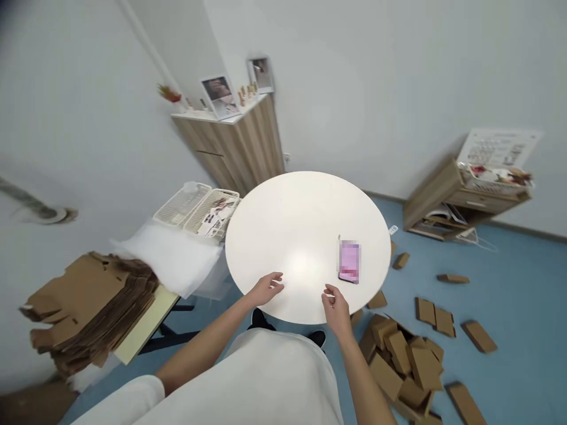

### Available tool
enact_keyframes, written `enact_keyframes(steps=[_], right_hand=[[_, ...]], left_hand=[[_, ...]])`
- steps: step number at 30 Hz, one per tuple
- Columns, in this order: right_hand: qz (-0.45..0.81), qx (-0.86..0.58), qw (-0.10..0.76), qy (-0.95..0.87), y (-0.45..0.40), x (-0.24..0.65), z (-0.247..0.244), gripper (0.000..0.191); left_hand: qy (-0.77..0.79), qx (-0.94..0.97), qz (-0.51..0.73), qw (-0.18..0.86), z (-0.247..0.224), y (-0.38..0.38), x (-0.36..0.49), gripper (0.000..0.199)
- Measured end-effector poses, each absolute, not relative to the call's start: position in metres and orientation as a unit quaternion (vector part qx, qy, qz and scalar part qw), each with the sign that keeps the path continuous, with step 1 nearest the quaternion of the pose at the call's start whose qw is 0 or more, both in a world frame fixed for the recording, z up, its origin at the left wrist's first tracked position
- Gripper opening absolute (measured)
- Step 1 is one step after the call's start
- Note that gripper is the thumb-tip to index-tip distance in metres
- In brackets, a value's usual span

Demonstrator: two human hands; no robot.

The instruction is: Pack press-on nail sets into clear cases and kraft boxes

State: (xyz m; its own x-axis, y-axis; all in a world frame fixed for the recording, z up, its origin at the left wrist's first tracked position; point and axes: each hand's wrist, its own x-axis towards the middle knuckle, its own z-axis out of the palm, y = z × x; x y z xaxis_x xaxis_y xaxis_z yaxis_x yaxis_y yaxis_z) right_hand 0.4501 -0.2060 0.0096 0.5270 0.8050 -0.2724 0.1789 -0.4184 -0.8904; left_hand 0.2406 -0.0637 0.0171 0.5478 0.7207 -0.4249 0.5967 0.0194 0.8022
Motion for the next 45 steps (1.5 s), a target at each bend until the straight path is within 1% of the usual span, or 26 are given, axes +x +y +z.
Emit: enact_keyframes(steps=[5,10,14,17,22,26,30,36,40,45], right_hand=[[0.417,-0.707,0.357,-0.446,-0.130,0.378,0.024,0.037],[0.443,-0.672,0.279,-0.525,-0.066,0.304,0.027,0.035],[0.462,-0.653,0.236,-0.551,-0.027,0.257,0.027,0.035],[0.475,-0.641,0.214,-0.564,-0.002,0.235,0.026,0.035],[0.490,-0.623,0.196,-0.578,0.038,0.225,0.027,0.037],[0.492,-0.625,0.224,-0.562,0.075,0.230,0.027,0.037],[0.505,-0.624,0.249,-0.542,0.109,0.231,0.023,0.036],[0.518,-0.622,0.231,-0.540,0.150,0.228,0.017,0.035],[0.476,-0.643,0.203,-0.565,0.177,0.221,0.015,0.033],[0.395,-0.666,0.154,-0.613,0.211,0.201,0.008,0.033]], left_hand=[[0.506,0.674,0.117,0.525,0.026,-0.026,0.171,0.048],[0.536,0.665,0.154,0.497,0.021,0.009,0.094,0.046],[0.564,0.644,0.156,0.493,0.013,0.033,0.045,0.047],[0.577,0.633,0.137,0.498,0.014,0.049,0.023,0.051],[0.571,0.643,0.107,0.500,0.027,0.076,0.015,0.054],[0.591,0.643,0.127,0.471,0.036,0.098,0.020,0.051],[0.610,0.630,0.147,0.458,0.035,0.120,0.019,0.048],[0.636,0.611,0.172,0.438,0.029,0.162,0.019,0.043],[0.625,0.620,0.150,0.450,0.017,0.198,0.023,0.044],[0.618,0.604,0.119,0.489,-0.003,0.245,0.028,0.051]])
